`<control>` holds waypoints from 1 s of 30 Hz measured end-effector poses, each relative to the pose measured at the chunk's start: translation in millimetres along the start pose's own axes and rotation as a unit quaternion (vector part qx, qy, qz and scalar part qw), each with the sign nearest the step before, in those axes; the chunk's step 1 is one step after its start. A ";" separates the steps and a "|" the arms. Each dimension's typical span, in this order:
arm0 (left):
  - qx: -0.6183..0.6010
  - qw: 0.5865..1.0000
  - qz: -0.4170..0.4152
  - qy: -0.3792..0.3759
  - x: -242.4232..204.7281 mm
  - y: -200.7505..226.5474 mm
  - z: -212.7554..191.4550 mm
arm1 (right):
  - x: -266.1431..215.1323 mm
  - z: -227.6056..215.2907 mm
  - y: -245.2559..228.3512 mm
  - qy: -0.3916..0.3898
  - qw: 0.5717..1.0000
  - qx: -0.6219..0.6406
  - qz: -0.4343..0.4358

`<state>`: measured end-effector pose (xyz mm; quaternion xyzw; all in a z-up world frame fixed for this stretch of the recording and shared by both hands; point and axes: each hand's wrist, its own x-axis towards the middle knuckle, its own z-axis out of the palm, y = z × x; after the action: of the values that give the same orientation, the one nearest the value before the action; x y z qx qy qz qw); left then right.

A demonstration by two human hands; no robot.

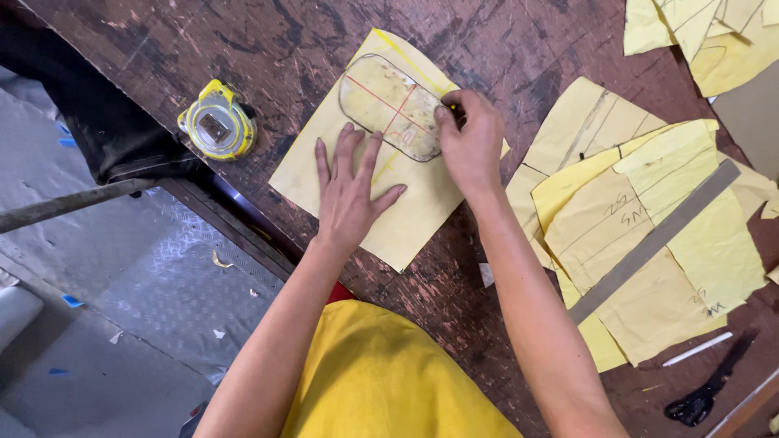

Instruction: The person uses a tape measure, ruler, and marker to draw lines and curves on a yellow paper pattern. They trace around a template and use a small triangular guide to draw curved sections. The person repeatedly measures and marks the paper to create a pattern layout.

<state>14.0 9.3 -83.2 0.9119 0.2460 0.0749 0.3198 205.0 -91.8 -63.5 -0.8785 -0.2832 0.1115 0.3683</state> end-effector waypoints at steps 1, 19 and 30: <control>0.011 1.000 0.001 0.002 0.8 -0.4 -1.1 | 0.1 1.9 -2.4 0.012 0.999 -0.034 -0.036; 0.077 0.994 0.022 0.079 31.3 -5.9 9.0 | -26.0 -22.5 2.0 0.038 0.994 -0.092 -0.047; 0.001 0.997 0.005 0.074 23.4 -9.0 3.9 | -31.1 -18.3 10.3 0.064 0.992 -0.072 -0.078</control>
<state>31.9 24.9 -92.4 0.9054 0.2644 0.1440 0.2993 191.3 -126.4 -58.3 -0.8832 -0.3341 0.0055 0.3290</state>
